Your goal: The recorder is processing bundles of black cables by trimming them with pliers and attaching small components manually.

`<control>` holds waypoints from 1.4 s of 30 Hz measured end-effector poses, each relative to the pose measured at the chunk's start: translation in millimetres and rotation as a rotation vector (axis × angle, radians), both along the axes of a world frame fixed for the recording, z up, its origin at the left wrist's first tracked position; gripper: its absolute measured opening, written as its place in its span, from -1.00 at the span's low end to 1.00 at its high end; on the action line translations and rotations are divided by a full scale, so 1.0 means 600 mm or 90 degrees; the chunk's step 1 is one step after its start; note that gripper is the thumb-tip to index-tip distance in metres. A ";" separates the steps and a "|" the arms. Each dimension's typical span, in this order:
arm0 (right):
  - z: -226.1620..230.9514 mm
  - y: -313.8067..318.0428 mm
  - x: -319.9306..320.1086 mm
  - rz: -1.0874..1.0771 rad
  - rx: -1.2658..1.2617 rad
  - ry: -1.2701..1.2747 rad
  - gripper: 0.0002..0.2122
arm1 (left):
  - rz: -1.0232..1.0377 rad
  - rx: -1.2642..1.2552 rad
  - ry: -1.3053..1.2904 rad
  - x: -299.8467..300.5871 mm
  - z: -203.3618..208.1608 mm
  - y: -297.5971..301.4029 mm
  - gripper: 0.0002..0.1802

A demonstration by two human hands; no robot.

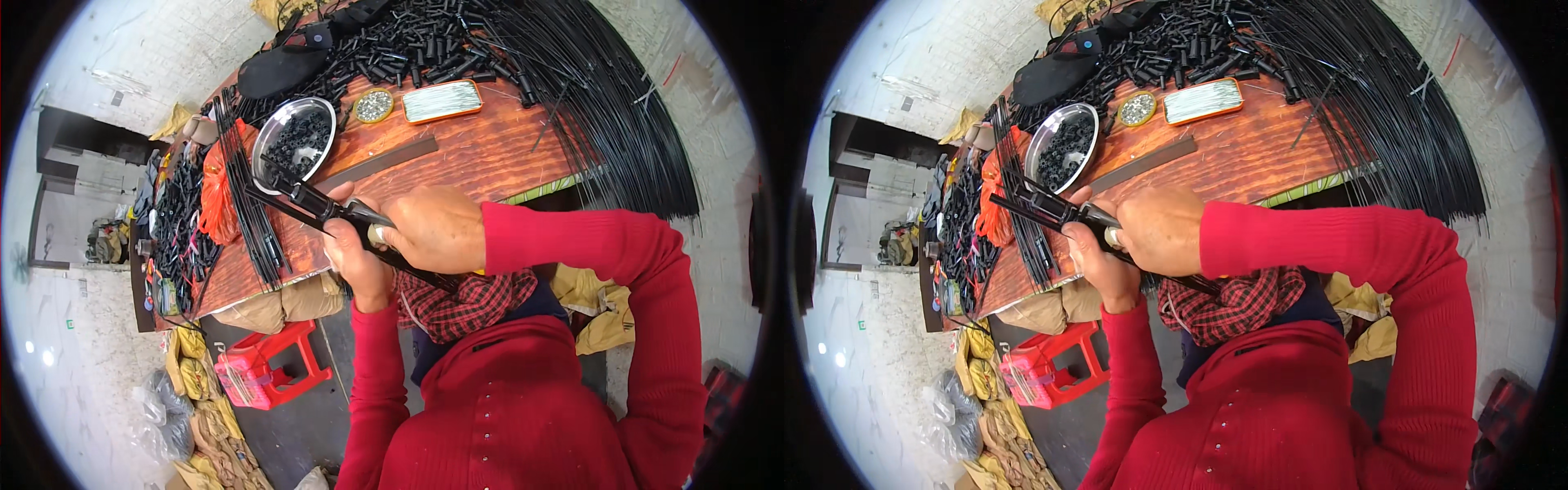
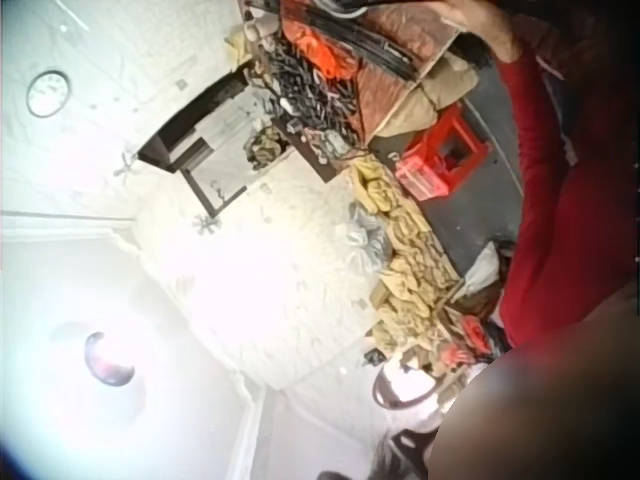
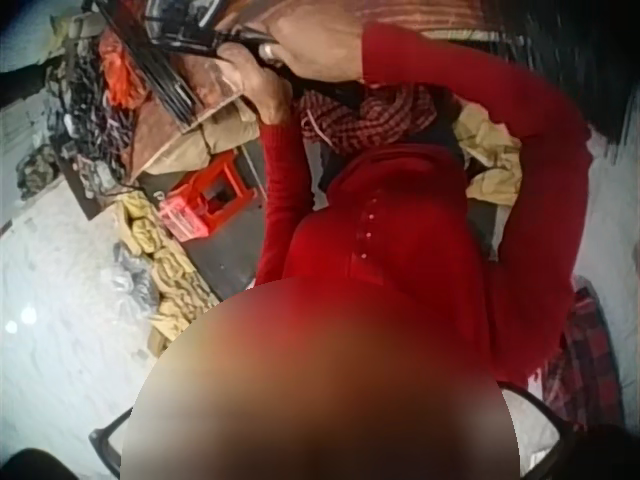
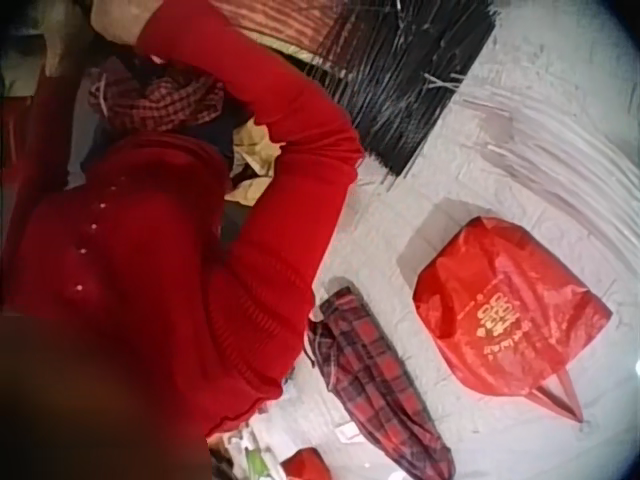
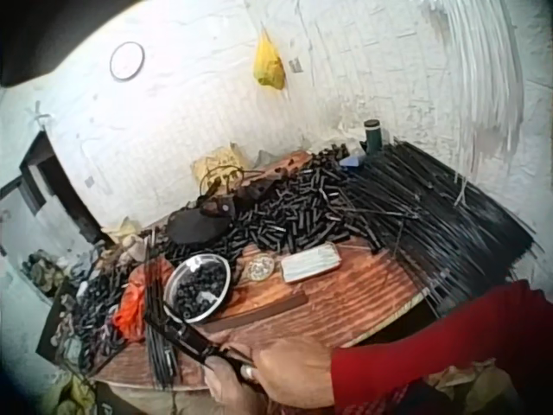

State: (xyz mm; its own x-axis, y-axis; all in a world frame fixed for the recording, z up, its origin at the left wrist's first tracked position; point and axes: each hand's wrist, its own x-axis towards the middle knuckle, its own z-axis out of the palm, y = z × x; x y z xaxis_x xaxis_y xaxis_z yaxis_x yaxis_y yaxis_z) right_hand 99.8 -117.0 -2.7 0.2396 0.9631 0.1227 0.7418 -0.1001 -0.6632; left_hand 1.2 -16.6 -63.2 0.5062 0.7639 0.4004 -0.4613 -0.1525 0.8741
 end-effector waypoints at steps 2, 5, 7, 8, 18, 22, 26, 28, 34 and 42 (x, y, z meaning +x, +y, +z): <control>0.023 0.003 0.013 0.036 -0.104 0.149 -0.76 | -0.050 -0.040 -0.031 -0.005 -0.006 0.009 -0.31; 0.042 0.004 0.026 0.099 -0.199 0.318 -0.76 | -0.049 -0.135 -0.088 -0.001 -0.002 0.009 -0.30; 0.040 0.005 0.033 0.131 -0.208 0.355 -0.73 | -0.077 -0.129 -0.082 -0.007 0.000 0.015 -0.29; 0.041 0.004 0.035 0.131 -0.210 0.355 -0.73 | -0.107 -0.123 -0.076 -0.011 0.001 0.016 -0.29; 0.053 -0.010 0.042 0.122 -0.220 0.348 -0.69 | -0.179 -0.104 -0.083 -0.016 0.000 0.008 -0.33; -0.006 -0.014 0.081 0.057 0.004 -0.078 -0.70 | -0.237 -0.158 -0.086 -0.014 -0.023 0.013 -0.31; -0.105 -0.013 0.146 -0.070 -0.046 -0.338 -0.63 | -0.213 -0.176 -0.061 -0.010 -0.072 -0.004 -0.41; -0.139 -0.006 0.160 -0.092 -0.056 -0.362 -0.64 | -0.184 -0.160 -0.065 -0.012 -0.067 -0.014 -0.50; -0.197 -0.014 0.163 -0.109 0.060 -0.476 -0.65 | -0.167 -0.080 -0.109 -0.041 0.019 -0.038 -0.53; -0.225 -0.114 0.014 0.110 0.012 -0.125 -0.79 | -0.074 -0.019 -0.126 -0.085 0.037 -0.003 -0.55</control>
